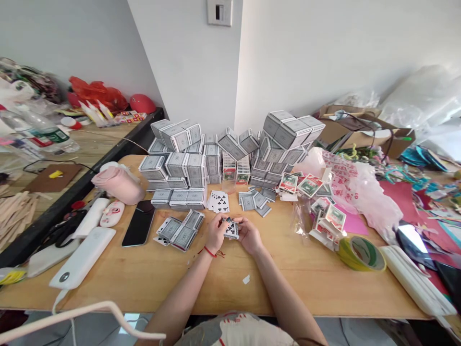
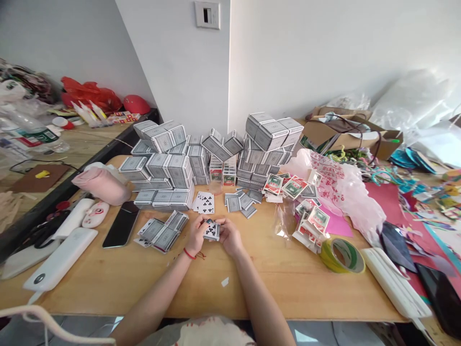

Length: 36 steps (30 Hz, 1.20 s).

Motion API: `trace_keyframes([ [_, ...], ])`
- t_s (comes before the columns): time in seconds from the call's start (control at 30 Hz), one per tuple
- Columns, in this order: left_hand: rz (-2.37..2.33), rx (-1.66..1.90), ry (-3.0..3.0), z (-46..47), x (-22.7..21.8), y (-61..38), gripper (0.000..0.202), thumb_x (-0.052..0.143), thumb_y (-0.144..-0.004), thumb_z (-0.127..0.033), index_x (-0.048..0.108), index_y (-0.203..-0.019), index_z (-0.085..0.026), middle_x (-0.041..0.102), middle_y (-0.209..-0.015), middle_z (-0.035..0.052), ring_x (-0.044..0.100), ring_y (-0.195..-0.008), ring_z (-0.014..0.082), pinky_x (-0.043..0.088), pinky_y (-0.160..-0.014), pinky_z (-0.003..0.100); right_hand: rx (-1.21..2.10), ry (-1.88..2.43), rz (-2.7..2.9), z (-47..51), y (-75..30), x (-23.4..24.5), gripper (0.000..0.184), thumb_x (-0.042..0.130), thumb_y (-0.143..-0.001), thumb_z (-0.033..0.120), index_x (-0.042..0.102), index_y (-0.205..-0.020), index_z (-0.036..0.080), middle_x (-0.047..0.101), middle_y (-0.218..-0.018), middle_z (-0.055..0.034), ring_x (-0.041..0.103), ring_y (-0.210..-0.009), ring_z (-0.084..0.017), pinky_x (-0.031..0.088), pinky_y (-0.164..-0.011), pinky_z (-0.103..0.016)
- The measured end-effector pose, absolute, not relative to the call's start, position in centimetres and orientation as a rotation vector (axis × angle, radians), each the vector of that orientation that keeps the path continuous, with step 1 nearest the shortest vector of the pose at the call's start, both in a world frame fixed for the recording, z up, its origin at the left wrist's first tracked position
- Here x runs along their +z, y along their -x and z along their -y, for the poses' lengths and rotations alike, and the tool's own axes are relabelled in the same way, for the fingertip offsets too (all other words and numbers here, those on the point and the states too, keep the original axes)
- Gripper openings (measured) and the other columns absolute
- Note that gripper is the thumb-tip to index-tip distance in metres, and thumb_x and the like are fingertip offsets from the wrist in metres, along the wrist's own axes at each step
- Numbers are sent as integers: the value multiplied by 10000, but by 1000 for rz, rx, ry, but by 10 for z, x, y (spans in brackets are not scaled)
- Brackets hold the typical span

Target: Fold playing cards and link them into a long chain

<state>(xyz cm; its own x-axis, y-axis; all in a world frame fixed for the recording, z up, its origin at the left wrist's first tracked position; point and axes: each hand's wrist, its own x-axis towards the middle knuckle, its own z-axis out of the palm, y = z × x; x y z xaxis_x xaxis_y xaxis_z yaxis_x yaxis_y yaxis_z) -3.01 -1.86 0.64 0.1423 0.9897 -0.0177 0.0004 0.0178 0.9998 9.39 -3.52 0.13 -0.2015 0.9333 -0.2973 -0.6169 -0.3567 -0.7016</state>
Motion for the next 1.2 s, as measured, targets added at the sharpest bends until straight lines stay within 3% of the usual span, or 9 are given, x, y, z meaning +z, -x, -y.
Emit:
trace_keyframes([
  [0.13,-1122,1094,-1267,20,9,31,229,464,-741,-359,407,-619,-173,371,-527,-42,378,-478,83,311,-439,194,1810,878,515,33,-93,1,260,578,-700,430,521,-782,190,588,-681,-24,568,-592,-165,466,-453,-276],
  [0.33,-1055,1133,-1305,20,10,34,237,504,-733,-361,484,-611,-159,450,-558,-28,424,-527,94,347,-495,209,1945,833,680,31,-99,-1,303,684,-639,396,512,-741,168,586,-652,-10,561,-555,-133,476,-495,-266],
  [0.5,-1165,1113,-1330,14,9,35,265,557,-708,-356,606,-875,-156,605,-764,23,534,-680,131,415,-609,234,1689,926,617,30,-99,-13,318,709,-604,392,496,-687,170,552,-608,12,525,-515,-107,455,-497,-244],
  [0.63,-1203,1083,-1366,10,6,32,241,545,-723,-358,634,-802,-149,648,-849,60,571,-773,167,435,-681,264,1528,954,608,30,-94,-22,302,689,-626,398,488,-691,182,544,-624,25,529,-541,-99,470,-557,-254],
  [1.0,-1231,1163,-1382,14,-5,30,220,460,-789,-313,600,-826,-146,628,-843,53,568,-786,163,435,-714,268,1823,922,858,26,-99,-7,331,648,-657,416,624,-854,152,636,-829,-45,587,-776,-169,474,-731,-320],
  [1.2,-1270,1204,-1555,17,1,28,131,538,-741,-285,571,-728,-159,606,-809,44,559,-810,165,423,-764,284,1685,957,1066,27,-97,-11,261,582,-711,397,651,-833,177,646,-758,-23,592,-743,-189,474,-709,-333],
])
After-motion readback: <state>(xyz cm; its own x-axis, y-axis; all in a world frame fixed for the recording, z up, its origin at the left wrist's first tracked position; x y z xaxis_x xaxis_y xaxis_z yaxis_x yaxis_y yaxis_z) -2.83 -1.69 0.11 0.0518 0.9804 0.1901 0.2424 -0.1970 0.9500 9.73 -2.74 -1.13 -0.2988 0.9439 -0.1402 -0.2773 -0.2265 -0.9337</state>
